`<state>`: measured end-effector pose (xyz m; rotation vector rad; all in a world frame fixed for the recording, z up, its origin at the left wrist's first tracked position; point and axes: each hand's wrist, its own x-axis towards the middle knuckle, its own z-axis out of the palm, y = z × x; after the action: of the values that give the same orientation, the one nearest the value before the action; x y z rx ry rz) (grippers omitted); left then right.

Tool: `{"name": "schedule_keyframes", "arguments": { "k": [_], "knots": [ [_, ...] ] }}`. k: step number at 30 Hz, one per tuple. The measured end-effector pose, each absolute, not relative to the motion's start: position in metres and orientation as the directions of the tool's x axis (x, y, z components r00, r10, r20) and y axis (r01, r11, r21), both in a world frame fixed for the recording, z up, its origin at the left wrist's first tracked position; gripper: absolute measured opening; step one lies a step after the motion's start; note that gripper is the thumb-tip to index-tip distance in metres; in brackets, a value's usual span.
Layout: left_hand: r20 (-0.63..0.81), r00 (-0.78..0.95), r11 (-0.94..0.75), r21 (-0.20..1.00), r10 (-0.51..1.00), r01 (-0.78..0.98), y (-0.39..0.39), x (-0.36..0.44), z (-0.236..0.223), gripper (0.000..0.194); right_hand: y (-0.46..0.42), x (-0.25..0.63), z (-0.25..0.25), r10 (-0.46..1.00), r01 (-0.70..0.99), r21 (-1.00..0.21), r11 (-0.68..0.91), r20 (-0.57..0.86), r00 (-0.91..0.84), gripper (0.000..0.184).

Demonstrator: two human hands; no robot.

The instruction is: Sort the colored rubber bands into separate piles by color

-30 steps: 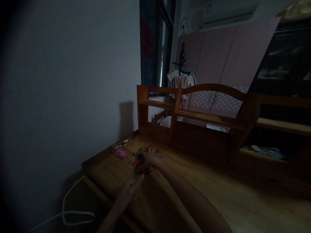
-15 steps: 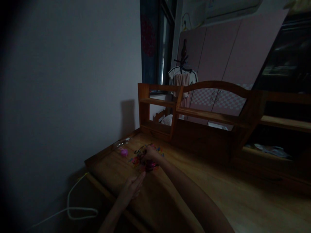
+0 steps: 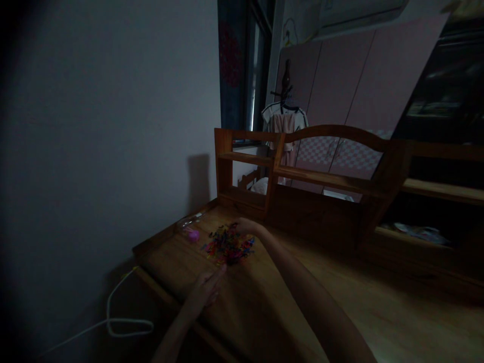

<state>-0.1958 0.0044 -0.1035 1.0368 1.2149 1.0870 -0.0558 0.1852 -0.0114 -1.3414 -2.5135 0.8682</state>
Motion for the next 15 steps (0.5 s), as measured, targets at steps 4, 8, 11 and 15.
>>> {"name": "schedule_keyframes", "arguments": {
  "k": [4, 8, 11, 15],
  "knots": [
    [-0.165, 0.051, 0.169, 0.983, 0.985, -0.067, 0.003, -0.196, -0.099, 0.06, 0.178, -0.055, -0.012, 0.767, 0.685, -0.558, 0.468, -0.127, -0.628, 0.044],
    [-0.148, 0.105, 0.157, 0.984, 0.983, -0.084, 0.004, -0.197, -0.099, 0.062, 0.172, -0.051, -0.008, 0.754, 0.646, -0.532, 0.547, -0.024, -0.657, 0.052],
    [-0.147, 0.114, 0.161, 0.979, 0.983, -0.127, 0.005, -0.197, -0.103, 0.062, 0.169, -0.046, -0.003, 0.755, 0.631, -0.513, 0.582, 0.052, -0.653, 0.052],
    [-0.165, 0.102, 0.18, 0.97, 0.981, -0.162, 0.005, -0.197, -0.105, 0.063, 0.167, -0.041, -0.002, 0.777, 0.655, -0.486, 0.578, 0.086, -0.623, 0.047]
  ]
}}
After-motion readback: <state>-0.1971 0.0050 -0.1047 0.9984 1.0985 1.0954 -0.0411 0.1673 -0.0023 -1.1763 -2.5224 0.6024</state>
